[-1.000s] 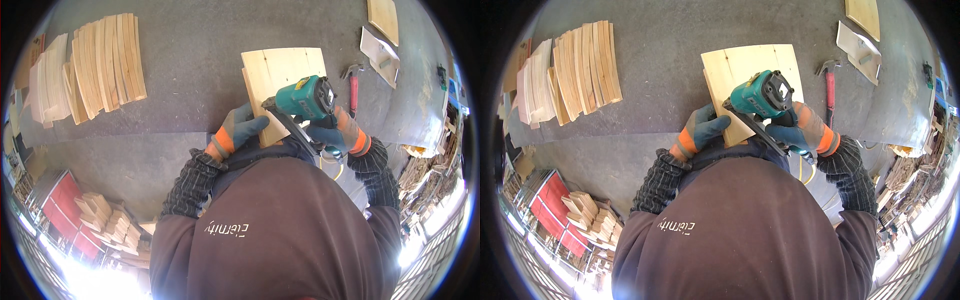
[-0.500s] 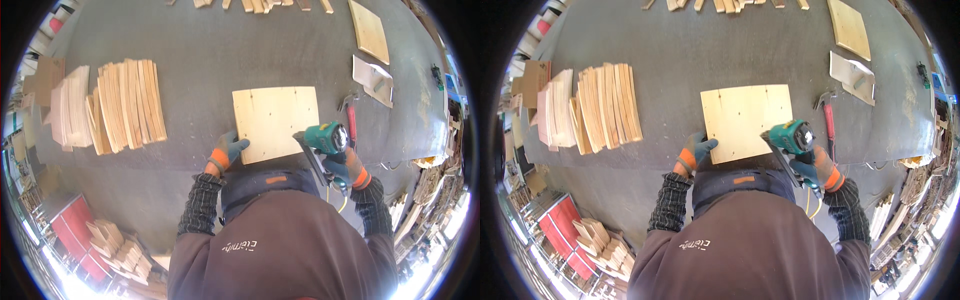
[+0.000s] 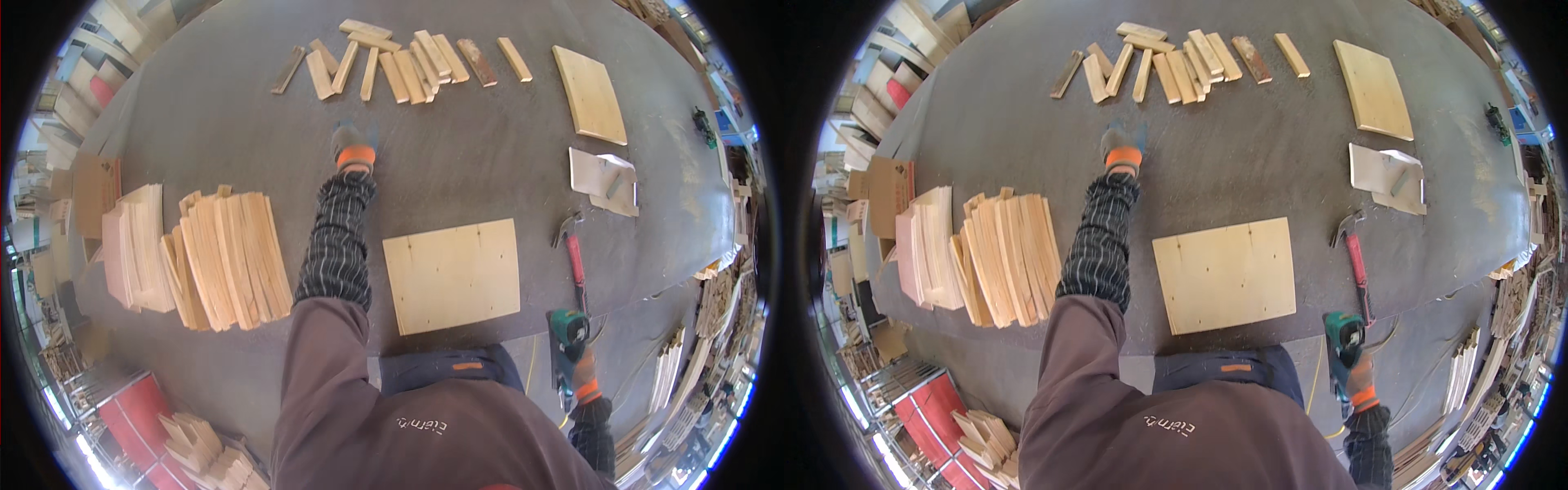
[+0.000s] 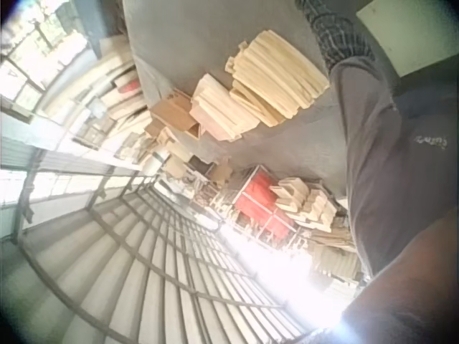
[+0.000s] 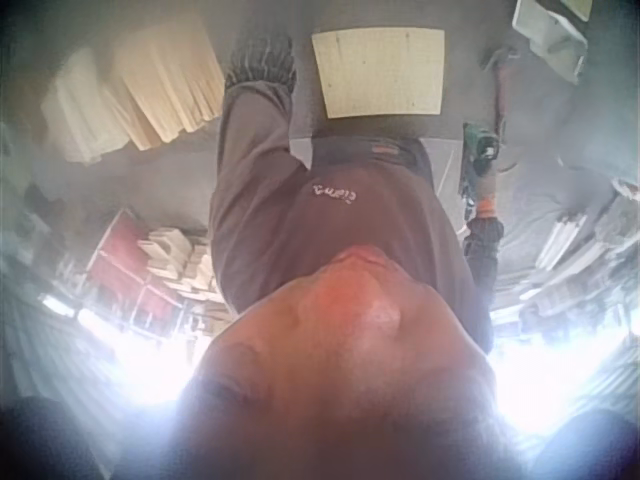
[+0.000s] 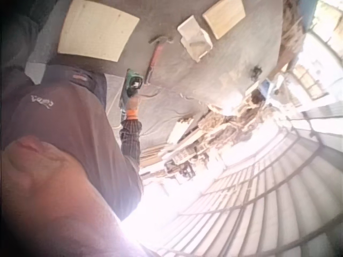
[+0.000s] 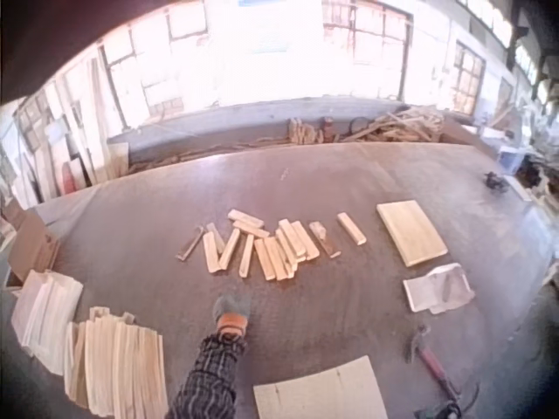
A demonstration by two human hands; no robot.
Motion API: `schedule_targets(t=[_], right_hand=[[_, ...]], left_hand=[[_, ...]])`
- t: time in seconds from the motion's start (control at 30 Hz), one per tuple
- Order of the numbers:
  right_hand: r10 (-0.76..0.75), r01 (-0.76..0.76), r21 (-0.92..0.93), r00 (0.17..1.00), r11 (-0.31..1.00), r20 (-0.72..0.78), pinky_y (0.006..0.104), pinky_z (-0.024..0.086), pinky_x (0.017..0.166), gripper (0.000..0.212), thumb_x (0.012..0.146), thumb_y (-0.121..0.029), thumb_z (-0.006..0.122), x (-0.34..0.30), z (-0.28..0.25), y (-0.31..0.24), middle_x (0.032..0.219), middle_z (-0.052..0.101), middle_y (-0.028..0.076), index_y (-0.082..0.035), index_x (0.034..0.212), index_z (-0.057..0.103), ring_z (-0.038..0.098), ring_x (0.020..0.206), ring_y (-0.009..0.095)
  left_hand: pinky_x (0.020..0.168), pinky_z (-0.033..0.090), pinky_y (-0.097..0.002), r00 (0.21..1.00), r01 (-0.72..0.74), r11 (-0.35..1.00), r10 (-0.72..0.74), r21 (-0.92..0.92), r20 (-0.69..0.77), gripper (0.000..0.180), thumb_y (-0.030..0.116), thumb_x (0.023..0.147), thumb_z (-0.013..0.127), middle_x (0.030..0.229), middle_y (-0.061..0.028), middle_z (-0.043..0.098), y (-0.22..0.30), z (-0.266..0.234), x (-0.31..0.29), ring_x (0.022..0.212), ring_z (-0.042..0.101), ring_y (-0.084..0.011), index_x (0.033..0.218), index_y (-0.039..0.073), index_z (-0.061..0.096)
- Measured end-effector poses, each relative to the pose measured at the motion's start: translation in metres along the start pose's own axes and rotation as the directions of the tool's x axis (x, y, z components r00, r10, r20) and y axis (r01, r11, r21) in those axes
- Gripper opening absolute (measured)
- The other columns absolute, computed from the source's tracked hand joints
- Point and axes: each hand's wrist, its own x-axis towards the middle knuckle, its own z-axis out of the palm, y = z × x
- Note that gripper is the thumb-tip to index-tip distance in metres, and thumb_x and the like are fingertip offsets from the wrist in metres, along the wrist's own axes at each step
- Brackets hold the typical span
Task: Using a pneumatic nail gun to attach thin wood strips to a larger wood panel.
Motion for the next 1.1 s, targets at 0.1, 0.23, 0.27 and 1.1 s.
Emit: schedule_targets(t=[0.1, 0.23, 0.27, 1.1], right_hand=[[0.039, -0.057, -0.141, 0.991, 0.988, -0.129, 0.0338, 0.049, 0.054, 0.008, 0.09, -0.007, 0.073, -0.03, 0.006, 0.008, 0.071, 0.066, 0.005, -0.002, 0.096, 0.072, 0.061, 0.061, 0.013], [0.1, -0.109, -0.027, 0.97, 0.994, -0.222, 0.0336, 0.051, 0.058, 0.013, 0.089, -0.007, 0.074, -0.057, 0.012, 0.025, 0.073, 0.069, 0.007, -0.003, 0.101, 0.073, 0.063, 0.065, 0.012], [0.08, -0.099, -0.067, 0.967, 0.993, -0.243, 0.0343, 0.053, 0.062, 0.014, 0.089, -0.007, 0.074, -0.057, 0.01, 0.033, 0.076, 0.07, 0.007, -0.003, 0.103, 0.073, 0.065, 0.069, 0.014], [-0.616, 0.512, -0.499, 0.786, 0.7, -0.058, 0.0416, 0.054, 0.099, 0.05, 0.095, -0.023, 0.072, 0.218, -0.115, 0.01, 0.125, 0.07, 0.017, -0.005, 0.141, 0.063, 0.068, 0.114, 0.035]], left_hand=[[0.097, 0.056, -0.0523, 0.994, 0.107, 0.994, -0.106, -0.027, 0.036, 0.054, 0.037, 0.089, 0.077, 0.124, -0.0314, 0.07, 0.029, 0.024, 0.042, 0.114, 0.068, -0.0478, 0.125, -0.002, 0.07], [0.104, 0.054, -0.0519, 0.977, 0.192, 0.978, -0.182, -0.081, 0.113, 0.054, 0.038, 0.092, 0.076, 0.124, -0.0307, 0.072, 0.021, 0.039, 0.089, 0.118, 0.067, -0.0493, 0.131, 0.001, 0.07], [0.092, 0.06, -0.0505, 0.966, 0.22, 0.975, -0.21, -0.046, 0.151, 0.044, 0.031, 0.097, 0.072, 0.108, -0.0253, 0.077, 0.018, 0.038, 0.095, 0.102, 0.074, -0.0424, 0.128, -0.001, 0.072], [0.07, 0.059, -0.0293, 0.819, 0.559, 0.538, -0.244, -0.631, 0.518, 0.03, 0.014, 0.097, 0.077, 0.09, -0.0098, 0.071, 0.166, -0.082, -0.365, 0.076, 0.068, -0.0136, 0.115, -0.006, 0.065]])
